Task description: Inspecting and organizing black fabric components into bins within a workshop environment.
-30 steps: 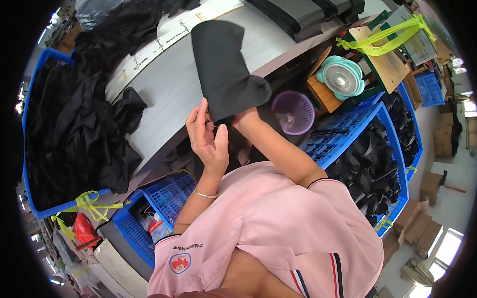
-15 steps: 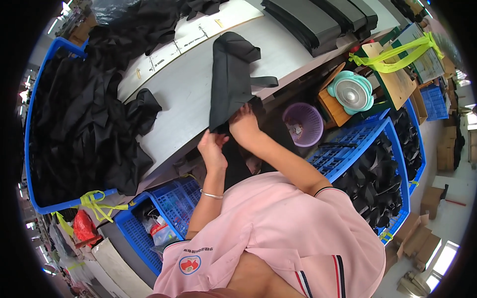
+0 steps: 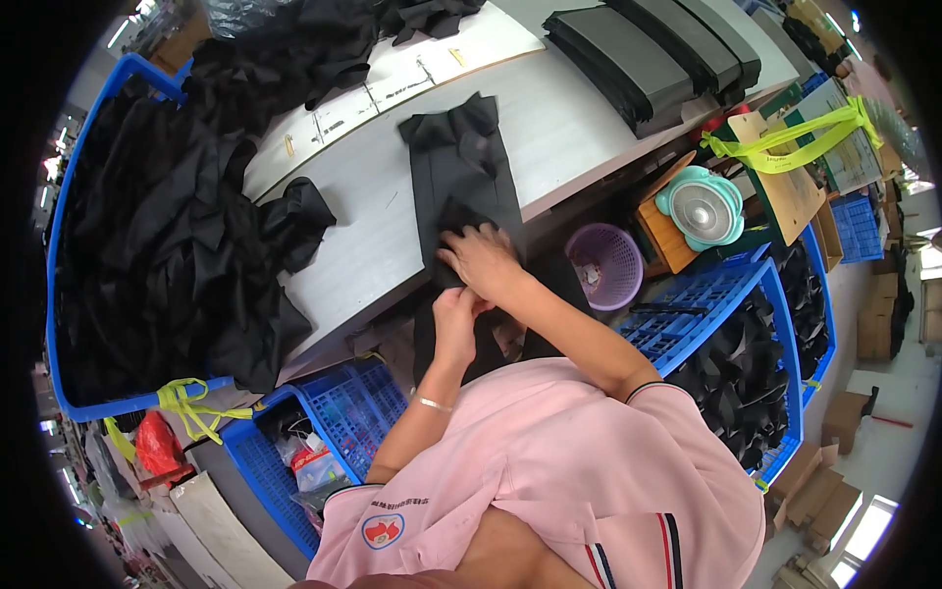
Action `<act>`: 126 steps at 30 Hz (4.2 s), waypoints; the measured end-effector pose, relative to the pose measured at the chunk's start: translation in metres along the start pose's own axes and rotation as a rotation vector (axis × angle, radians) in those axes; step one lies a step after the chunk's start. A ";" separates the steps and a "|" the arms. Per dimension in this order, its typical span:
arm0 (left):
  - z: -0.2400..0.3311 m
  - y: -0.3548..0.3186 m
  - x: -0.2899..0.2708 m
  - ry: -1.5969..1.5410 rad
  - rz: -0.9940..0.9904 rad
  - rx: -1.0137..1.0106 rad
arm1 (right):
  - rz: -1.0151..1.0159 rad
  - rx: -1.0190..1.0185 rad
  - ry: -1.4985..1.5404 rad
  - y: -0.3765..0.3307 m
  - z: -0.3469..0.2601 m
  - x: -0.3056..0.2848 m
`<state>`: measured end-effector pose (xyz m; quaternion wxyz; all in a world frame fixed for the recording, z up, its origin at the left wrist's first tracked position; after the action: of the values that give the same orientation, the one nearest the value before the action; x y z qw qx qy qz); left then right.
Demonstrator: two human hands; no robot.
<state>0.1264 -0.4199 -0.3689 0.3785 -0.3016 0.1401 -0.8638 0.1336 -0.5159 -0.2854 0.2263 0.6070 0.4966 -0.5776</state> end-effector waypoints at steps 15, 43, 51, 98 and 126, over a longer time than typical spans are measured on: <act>0.073 -0.059 -0.022 0.247 0.108 0.453 | 0.207 -0.014 0.015 -0.049 0.020 0.006; 0.034 -0.052 0.129 0.113 -0.670 -0.048 | 0.827 0.000 2.004 -0.197 0.184 0.030; 0.019 -0.065 0.135 0.379 -0.684 0.040 | 1.571 0.694 1.856 -0.456 0.358 0.134; 0.169 -0.001 -0.002 0.551 0.185 0.963 | 0.365 -0.146 1.522 -0.039 0.052 -0.031; 0.143 -0.086 0.113 0.995 -0.244 1.065 | 0.212 -0.556 0.461 -0.046 0.040 -0.022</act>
<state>0.1069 -0.4468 -0.1706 0.2667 0.3368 -0.1776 -0.8854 0.0788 -0.5387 -0.2607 0.3232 0.6847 0.6067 -0.2421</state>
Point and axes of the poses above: each hand's wrist, its own y-axis towards the middle knuckle, its own x-axis out of the palm, z = x × y, the point moved 7 cm from there along y, towards the middle knuckle, and after that the axes turned 2 degrees about x, right-handed, at the moved point
